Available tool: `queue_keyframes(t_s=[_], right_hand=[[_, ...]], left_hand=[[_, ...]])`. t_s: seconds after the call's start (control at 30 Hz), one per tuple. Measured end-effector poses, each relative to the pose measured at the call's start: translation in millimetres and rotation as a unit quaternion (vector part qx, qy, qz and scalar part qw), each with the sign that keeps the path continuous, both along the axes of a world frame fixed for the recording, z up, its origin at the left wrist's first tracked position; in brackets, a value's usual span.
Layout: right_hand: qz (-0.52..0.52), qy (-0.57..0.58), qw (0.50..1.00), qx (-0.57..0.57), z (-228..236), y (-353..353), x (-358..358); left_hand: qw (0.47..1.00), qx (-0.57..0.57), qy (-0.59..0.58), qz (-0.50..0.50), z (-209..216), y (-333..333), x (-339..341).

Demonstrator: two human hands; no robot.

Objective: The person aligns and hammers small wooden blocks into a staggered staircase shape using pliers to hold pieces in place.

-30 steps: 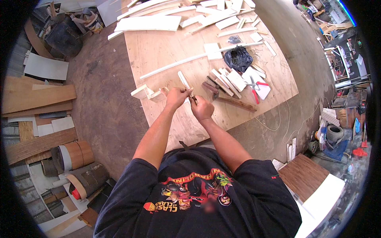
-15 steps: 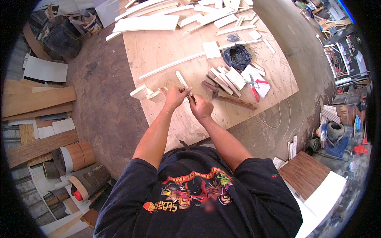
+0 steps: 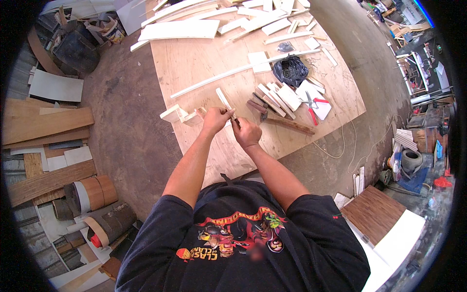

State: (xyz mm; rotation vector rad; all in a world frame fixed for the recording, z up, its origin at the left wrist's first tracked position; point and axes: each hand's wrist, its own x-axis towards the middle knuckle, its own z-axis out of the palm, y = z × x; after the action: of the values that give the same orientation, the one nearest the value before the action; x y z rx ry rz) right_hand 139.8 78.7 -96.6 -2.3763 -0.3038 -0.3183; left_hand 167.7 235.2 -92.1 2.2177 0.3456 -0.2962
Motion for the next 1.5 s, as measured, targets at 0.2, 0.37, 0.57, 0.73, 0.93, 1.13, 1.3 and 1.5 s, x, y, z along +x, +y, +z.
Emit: queue_keyframes(t_s=[0.2, 0.37, 0.57, 0.73, 0.93, 1.13, 1.3, 1.5], right_hand=[[-0.006, 0.006, 1.0, -0.012, -4, -3, 0], [-0.008, 0.011, 1.0, -0.005, -2, -2, -2], [-0.004, 0.006, 1.0, 0.011, -3, -2, -2], [-0.023, 0.036, 0.999, 0.027, 2, 4, -6], [-0.026, 0.058, 0.998, -0.011, 3, 4, 0], [-0.024, 0.042, 0.999, -0.011, 1, 6, 3], [-0.029, 0.025, 0.999, 0.003, -2, 6, 3], [-0.029, 0.017, 0.999, 0.016, -2, 4, 2]], left_hand=[[0.996, 0.083, 0.015, -0.005, 15, -12, 1], [0.996, 0.086, 0.0, -0.017, 9, -9, -1], [0.998, 0.056, 0.017, 0.006, 9, -10, 0], [0.999, 0.051, 0.007, 0.018, 1, -4, -2], [0.997, 0.072, -0.005, 0.014, 11, -10, -4], [0.998, 0.056, -0.018, 0.018, 9, -9, -5], [0.998, 0.067, -0.004, 0.017, 20, -14, -4], [0.997, 0.078, 0.024, 0.004, 21, -13, -2]])
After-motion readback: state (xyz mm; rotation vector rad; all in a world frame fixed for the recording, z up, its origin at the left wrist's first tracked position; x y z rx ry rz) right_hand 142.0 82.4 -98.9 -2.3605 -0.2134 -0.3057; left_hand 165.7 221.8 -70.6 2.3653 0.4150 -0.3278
